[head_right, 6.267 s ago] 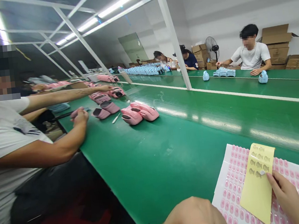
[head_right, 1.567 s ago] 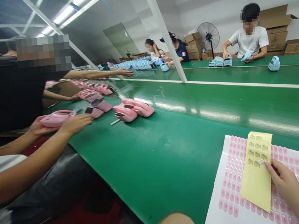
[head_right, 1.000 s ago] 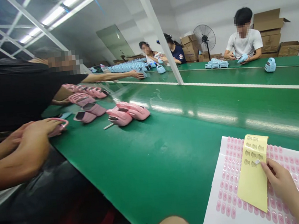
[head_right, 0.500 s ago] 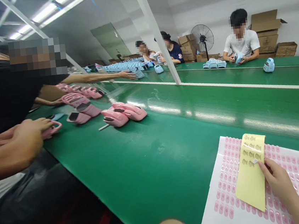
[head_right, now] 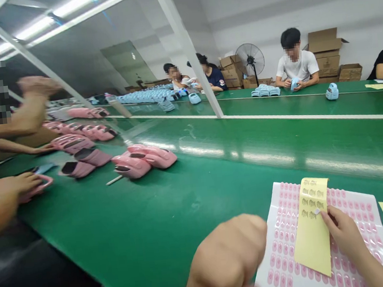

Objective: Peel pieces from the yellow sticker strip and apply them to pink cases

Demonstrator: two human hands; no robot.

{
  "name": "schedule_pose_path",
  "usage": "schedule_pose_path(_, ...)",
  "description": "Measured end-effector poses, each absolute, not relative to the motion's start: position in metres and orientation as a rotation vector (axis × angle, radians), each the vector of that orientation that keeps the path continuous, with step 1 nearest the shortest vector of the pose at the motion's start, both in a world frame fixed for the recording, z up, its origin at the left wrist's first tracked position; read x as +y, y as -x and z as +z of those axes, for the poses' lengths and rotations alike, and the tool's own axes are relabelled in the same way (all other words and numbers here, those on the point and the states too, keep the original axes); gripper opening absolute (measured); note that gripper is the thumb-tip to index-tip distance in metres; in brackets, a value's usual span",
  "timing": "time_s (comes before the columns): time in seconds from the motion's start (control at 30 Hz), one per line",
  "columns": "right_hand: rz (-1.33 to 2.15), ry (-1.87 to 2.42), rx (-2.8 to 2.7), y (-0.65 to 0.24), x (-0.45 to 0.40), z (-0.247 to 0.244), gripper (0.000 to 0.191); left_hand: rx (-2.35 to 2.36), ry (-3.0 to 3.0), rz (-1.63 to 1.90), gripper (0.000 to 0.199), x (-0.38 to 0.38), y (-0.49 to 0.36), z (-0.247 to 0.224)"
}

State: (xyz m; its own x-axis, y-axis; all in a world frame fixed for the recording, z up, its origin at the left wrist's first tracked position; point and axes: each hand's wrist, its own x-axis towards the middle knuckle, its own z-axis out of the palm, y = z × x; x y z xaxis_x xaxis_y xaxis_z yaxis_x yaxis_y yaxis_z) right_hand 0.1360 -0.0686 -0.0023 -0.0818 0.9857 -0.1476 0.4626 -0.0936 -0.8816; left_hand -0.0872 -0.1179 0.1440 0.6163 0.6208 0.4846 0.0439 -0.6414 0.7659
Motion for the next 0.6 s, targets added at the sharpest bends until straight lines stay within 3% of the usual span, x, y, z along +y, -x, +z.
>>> schedule_pose_path(0.1, 1.121, 1.564, -1.581, -0.132, -0.067, -0.001, 0.037, 0.905, -2.366, 1.124, 0.033, -0.102, 0.078, 0.154)
schedule_pose_path(0.2, 1.091, 1.524, -1.585, -0.129, -0.066, -0.001, 0.037, 1.019, -2.561, 0.961, 0.020, -0.095, 0.075, 0.155)
schedule_pose_path(0.43, 1.007, 1.507, -1.608, -0.125, -0.063, -0.003, 0.037, 1.011, -2.616, 0.814, 0.013, -0.089, 0.074, 0.149)
schedule_pose_path(0.6, 1.002, 1.495, -1.593, -0.124, -0.064, -0.003, 0.038, 0.667, -2.207, 0.902, 0.017, -0.106, 0.066, 0.155)
